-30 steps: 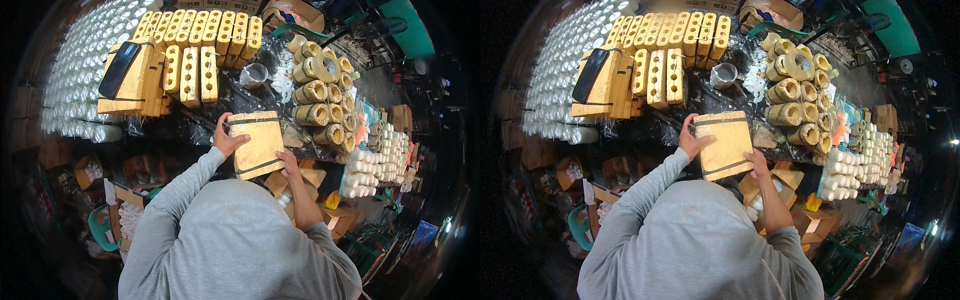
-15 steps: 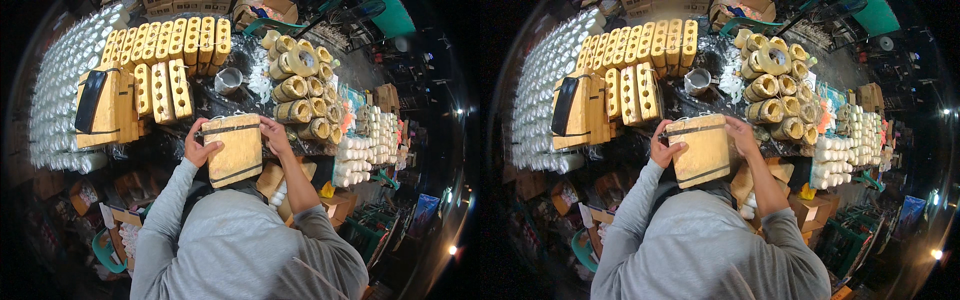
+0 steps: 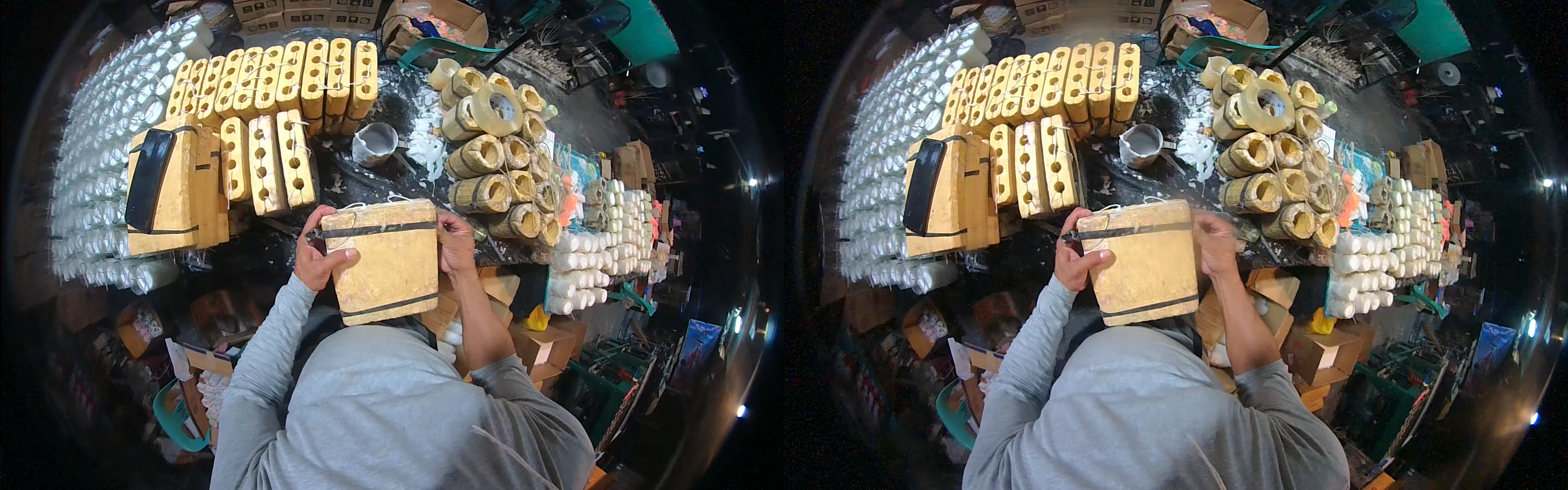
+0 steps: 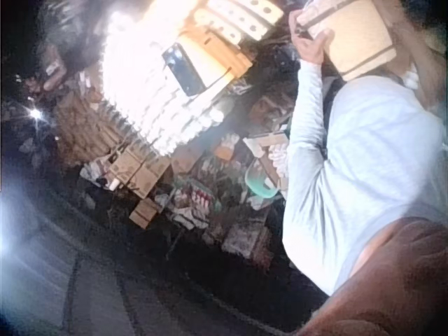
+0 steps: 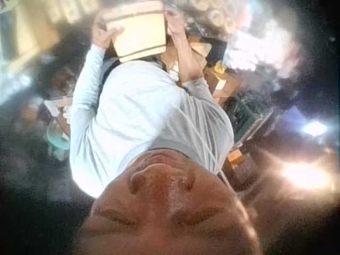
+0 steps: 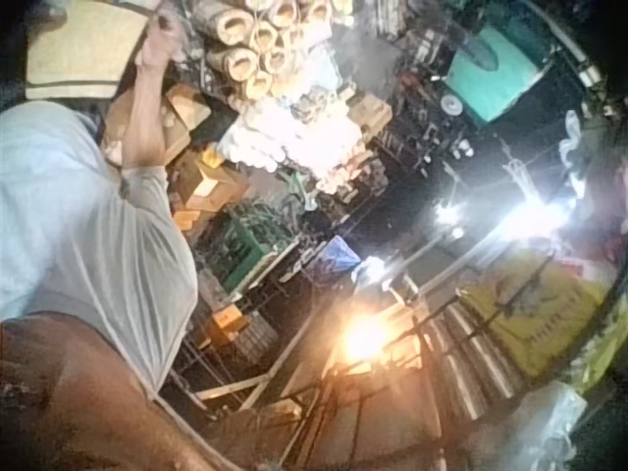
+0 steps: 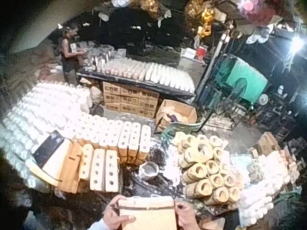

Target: The person assembles yellow rectangular candle molds by inserting white cylindrical wax pieces into the holes, then secures the molds with rubber bands. They also pour a white liquid into a metal cup and arrange the assembled molds on the table.

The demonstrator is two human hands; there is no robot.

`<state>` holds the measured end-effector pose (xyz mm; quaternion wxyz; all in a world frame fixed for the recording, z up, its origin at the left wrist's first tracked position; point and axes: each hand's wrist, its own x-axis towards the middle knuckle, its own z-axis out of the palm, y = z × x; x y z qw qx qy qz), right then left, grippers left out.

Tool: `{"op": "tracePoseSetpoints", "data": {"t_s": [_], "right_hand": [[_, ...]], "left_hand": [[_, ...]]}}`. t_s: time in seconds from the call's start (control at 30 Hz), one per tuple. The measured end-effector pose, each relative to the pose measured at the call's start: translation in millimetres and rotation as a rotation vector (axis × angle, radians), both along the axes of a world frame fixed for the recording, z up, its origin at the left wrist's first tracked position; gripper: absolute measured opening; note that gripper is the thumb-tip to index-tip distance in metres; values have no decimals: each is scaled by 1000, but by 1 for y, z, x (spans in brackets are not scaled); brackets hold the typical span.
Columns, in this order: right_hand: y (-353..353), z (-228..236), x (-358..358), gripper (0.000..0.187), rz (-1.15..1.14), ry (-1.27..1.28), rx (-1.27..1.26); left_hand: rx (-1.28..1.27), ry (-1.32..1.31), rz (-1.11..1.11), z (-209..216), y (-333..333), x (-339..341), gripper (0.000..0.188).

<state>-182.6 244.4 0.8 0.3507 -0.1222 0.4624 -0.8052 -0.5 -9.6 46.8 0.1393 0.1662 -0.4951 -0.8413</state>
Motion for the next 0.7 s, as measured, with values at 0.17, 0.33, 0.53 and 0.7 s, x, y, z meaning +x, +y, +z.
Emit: {"op": "tracePoseSetpoints", "data": {"t_s": [0.17,0.33,0.53,0.7], "right_hand": [[-12,50,-3,16,2,358,127],[-20,73,6,20,-277,424,314],[-26,86,-7,29,-202,358,322],[-20,102,7,59,-62,-55,117]], "left_hand": [[-19,11,-8,20,-6,-4,75],[-54,28,-20,32,-4,-7,73],[-6,-5,-11,41,3,-13,70],[-303,21,39,51,11,-11,65]]}}
